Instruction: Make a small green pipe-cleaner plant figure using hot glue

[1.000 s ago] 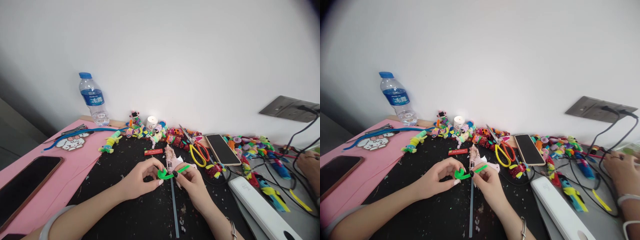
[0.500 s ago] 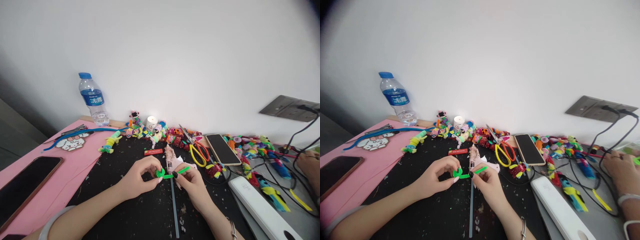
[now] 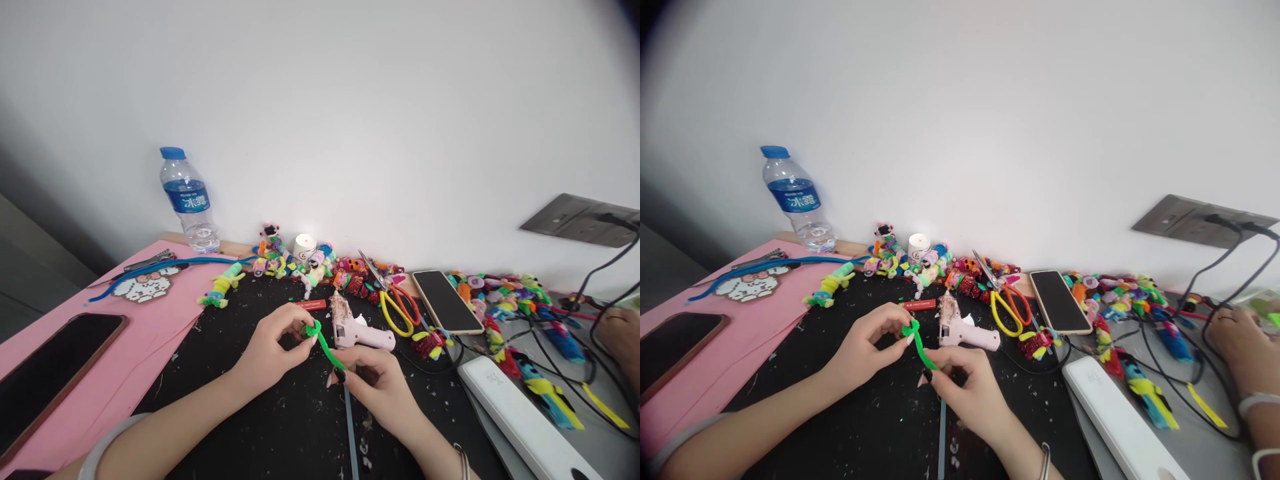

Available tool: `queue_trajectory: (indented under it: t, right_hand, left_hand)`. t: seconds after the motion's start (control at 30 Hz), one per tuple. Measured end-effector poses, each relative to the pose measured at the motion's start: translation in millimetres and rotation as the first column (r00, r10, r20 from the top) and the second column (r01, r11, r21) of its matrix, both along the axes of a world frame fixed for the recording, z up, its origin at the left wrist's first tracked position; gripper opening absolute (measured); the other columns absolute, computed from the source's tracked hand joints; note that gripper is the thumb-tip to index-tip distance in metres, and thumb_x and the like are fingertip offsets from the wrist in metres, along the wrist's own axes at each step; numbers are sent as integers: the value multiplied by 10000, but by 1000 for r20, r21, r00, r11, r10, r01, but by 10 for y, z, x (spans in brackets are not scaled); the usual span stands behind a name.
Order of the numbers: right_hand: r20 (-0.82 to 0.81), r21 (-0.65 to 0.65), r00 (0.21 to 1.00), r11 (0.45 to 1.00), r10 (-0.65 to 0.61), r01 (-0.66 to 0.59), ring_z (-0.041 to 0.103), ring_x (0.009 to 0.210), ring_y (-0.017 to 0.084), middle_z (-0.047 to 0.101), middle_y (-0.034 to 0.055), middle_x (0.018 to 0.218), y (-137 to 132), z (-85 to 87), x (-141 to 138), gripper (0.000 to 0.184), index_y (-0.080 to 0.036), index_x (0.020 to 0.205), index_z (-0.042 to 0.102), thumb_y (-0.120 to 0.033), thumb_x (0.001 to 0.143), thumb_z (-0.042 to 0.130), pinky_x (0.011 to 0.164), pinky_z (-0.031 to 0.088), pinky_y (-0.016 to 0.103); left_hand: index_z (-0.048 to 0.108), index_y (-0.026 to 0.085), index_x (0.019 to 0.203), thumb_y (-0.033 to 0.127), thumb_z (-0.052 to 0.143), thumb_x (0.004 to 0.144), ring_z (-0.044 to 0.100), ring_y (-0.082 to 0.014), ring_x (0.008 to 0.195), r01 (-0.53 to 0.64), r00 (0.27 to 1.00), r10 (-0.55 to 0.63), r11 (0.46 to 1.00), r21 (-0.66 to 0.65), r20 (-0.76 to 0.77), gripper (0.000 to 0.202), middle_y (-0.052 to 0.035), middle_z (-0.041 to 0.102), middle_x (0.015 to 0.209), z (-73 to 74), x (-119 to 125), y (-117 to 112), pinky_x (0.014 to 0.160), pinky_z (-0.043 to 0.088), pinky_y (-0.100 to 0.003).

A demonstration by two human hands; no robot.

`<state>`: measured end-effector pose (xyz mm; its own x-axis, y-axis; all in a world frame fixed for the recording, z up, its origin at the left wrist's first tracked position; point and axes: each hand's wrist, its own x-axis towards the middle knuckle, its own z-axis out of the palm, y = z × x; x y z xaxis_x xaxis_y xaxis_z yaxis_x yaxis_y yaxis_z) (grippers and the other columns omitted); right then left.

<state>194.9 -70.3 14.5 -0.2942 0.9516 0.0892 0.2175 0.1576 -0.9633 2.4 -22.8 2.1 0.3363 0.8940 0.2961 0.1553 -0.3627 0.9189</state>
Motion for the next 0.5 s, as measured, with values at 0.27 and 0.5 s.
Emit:
queue_trajectory:
  t: [0.27, 0.5]
  right_hand:
    - [217, 316, 885, 887, -412, 336, 574, 836, 214, 632, 78, 946, 108, -57, 186, 238, -205, 1042, 576, -197, 848, 439, 751, 438, 344]
    - [623, 465, 617, 862, -482, 204, 466, 1043, 285, 530, 92, 1144, 242, -207, 244, 498, -203, 1139, 514, -93, 654, 485, 861, 372, 439]
  left_hand:
    - [527, 182, 903, 249, 597, 779, 538, -145, 798, 62, 984, -17, 967, -247, 179, 157, -29, 550, 889, -54, 0, 46, 718, 438, -261]
    - [525, 193, 896, 225, 603, 787, 527, -116, 805, 150, 941, -42, 941, -302, 337, 138, -11, 528, 947, -15, -3, 73, 706, 427, -231]
